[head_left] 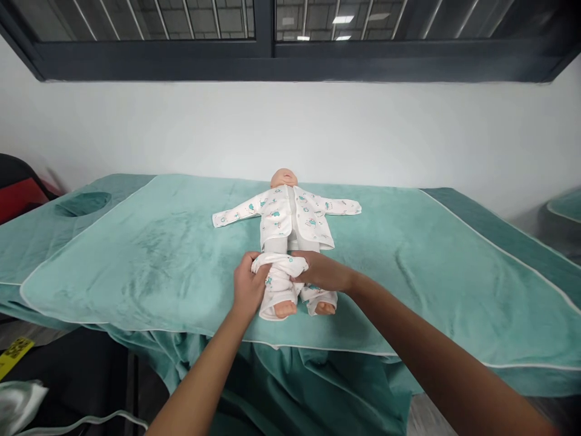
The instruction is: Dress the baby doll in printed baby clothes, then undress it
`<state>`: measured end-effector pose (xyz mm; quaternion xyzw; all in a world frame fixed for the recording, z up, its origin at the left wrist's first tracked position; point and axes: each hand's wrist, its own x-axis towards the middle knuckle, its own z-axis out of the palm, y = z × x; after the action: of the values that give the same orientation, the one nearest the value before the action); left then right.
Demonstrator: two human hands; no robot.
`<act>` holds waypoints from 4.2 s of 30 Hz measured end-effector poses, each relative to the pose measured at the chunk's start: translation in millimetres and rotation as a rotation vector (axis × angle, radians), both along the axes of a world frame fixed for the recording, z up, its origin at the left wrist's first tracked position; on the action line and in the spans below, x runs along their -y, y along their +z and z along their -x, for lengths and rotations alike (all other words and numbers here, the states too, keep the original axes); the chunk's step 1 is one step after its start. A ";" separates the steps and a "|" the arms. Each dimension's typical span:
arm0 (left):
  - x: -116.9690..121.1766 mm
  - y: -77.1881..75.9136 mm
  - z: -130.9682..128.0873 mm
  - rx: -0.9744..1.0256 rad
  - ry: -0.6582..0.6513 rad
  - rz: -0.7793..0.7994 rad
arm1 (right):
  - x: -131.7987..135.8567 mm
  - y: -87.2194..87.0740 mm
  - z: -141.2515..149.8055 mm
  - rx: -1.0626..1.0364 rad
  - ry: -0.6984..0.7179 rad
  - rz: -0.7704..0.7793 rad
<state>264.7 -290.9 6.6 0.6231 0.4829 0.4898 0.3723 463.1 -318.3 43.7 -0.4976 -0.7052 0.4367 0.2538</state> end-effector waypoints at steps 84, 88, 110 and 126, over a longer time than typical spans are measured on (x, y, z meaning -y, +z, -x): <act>-85.0 22.3 -28.0 -0.510 -0.343 -0.531 | -56.8 12.0 19.6 0.803 -0.689 -0.418; -89.1 22.6 -28.9 -0.120 -0.197 -0.271 | -57.6 12.1 1.7 0.469 -0.789 -0.444; -73.8 -15.3 35.4 -0.055 -0.605 0.011 | 4.8 1.3 -28.8 0.204 -0.508 -0.177; -65.7 -2.2 45.3 0.057 -0.794 0.221 | 25.9 40.7 1.5 0.352 -0.089 -0.129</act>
<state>219.5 -225.2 4.4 0.7035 0.2439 0.2704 0.6103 461.6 -344.1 84.4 -0.5795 -0.7426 0.2851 0.1771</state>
